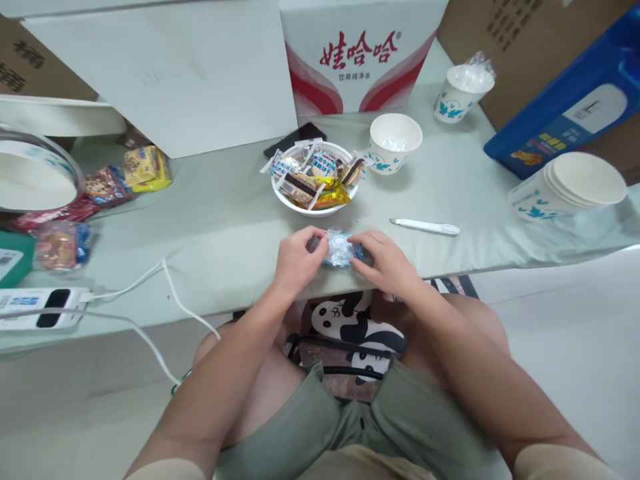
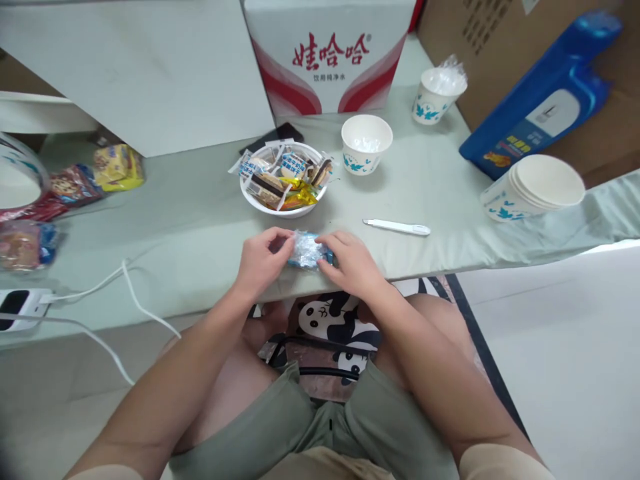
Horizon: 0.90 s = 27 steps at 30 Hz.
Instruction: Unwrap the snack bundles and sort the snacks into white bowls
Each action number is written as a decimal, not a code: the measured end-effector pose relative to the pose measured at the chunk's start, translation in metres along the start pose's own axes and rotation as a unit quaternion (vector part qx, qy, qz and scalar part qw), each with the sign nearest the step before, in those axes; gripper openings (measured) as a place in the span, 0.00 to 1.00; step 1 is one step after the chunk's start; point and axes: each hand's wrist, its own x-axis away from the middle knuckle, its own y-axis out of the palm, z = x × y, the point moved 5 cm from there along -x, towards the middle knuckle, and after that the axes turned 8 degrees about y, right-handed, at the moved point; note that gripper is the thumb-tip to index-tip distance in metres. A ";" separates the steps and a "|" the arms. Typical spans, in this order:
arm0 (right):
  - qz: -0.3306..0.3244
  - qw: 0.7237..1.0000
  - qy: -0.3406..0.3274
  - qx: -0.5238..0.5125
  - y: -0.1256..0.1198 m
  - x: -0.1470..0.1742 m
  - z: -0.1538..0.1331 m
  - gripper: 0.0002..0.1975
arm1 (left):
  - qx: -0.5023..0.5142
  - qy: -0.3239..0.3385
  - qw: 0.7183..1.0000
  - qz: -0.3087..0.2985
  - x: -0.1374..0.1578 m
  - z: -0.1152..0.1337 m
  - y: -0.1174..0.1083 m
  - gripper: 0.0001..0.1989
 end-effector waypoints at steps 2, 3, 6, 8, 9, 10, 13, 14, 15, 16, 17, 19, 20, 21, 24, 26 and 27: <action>-0.004 1.000 0.014 0.020 0.003 0.000 0.002 0.21 | 0.146 -0.084 0.984 0.052 -0.002 -0.009 -0.007 0.09; -0.003 0.999 0.017 0.031 0.005 0.000 0.002 0.24 | 0.215 -0.123 0.965 0.082 -0.003 -0.015 -0.010 0.10; 0.004 0.999 0.003 0.040 0.012 -0.001 0.000 0.20 | 0.326 -0.204 0.908 0.167 -0.006 -0.031 -0.025 0.09; 0.013 1.000 -0.005 0.015 0.013 -0.003 -0.002 0.11 | 0.337 -0.222 0.894 0.195 -0.007 -0.038 -0.035 0.08; 0.017 1.000 -0.005 -0.002 0.013 -0.004 -0.003 0.10 | 0.342 -0.224 0.890 0.201 -0.007 -0.039 -0.038 0.08; 0.018 1.000 -0.002 -0.018 0.011 -0.005 -0.004 0.10 | 0.349 -0.223 0.888 0.198 -0.008 -0.039 -0.040 0.09; 0.022 0.998 0.016 -0.063 0.005 -0.006 -0.006 0.09 | 0.335 -0.180 0.911 0.159 -0.009 -0.030 -0.038 0.15; 0.027 0.996 0.029 -0.083 0.002 -0.007 -0.006 0.09 | 0.307 -0.155 0.928 0.143 -0.010 -0.027 -0.037 0.18; 0.032 0.993 0.046 -0.106 -0.001 -0.007 -0.005 0.08 | 0.275 -0.131 0.944 0.128 -0.011 -0.023 -0.036 0.19; 0.037 0.988 0.067 -0.131 -0.003 -0.007 -0.004 0.08 | 0.244 -0.112 0.956 0.118 -0.012 -0.021 -0.035 0.19; 0.043 0.982 0.093 -0.156 -0.004 -0.008 -0.001 0.09 | 0.223 -0.101 0.963 0.112 -0.012 -0.020 -0.035 0.18; 0.053 0.967 0.147 -0.202 -0.005 -0.007 0.005 0.11 | 0.209 -0.101 0.966 0.117 -0.013 -0.022 -0.037 0.14; 0.059 0.959 0.170 -0.220 -0.005 -0.007 0.008 0.11 | 0.207 -0.104 0.965 0.127 -0.013 -0.024 -0.039 0.13; 0.067 0.951 0.191 -0.235 -0.006 -0.006 0.012 0.11 | 0.204 -0.105 0.963 0.139 -0.013 -0.025 -0.043 0.12; 0.098 0.933 0.250 -0.240 -0.013 -0.001 0.028 0.09 | 0.199 -0.117 0.957 0.177 -0.014 -0.031 -0.052 0.13; 0.108 0.935 0.289 -0.177 -0.024 0.002 0.041 0.08 | 0.198 -0.125 0.956 0.179 -0.014 -0.035 -0.055 0.14; 0.104 0.939 0.305 -0.122 -0.031 0.003 0.047 0.08 | 0.193 -0.128 0.958 0.170 -0.015 -0.038 -0.056 0.15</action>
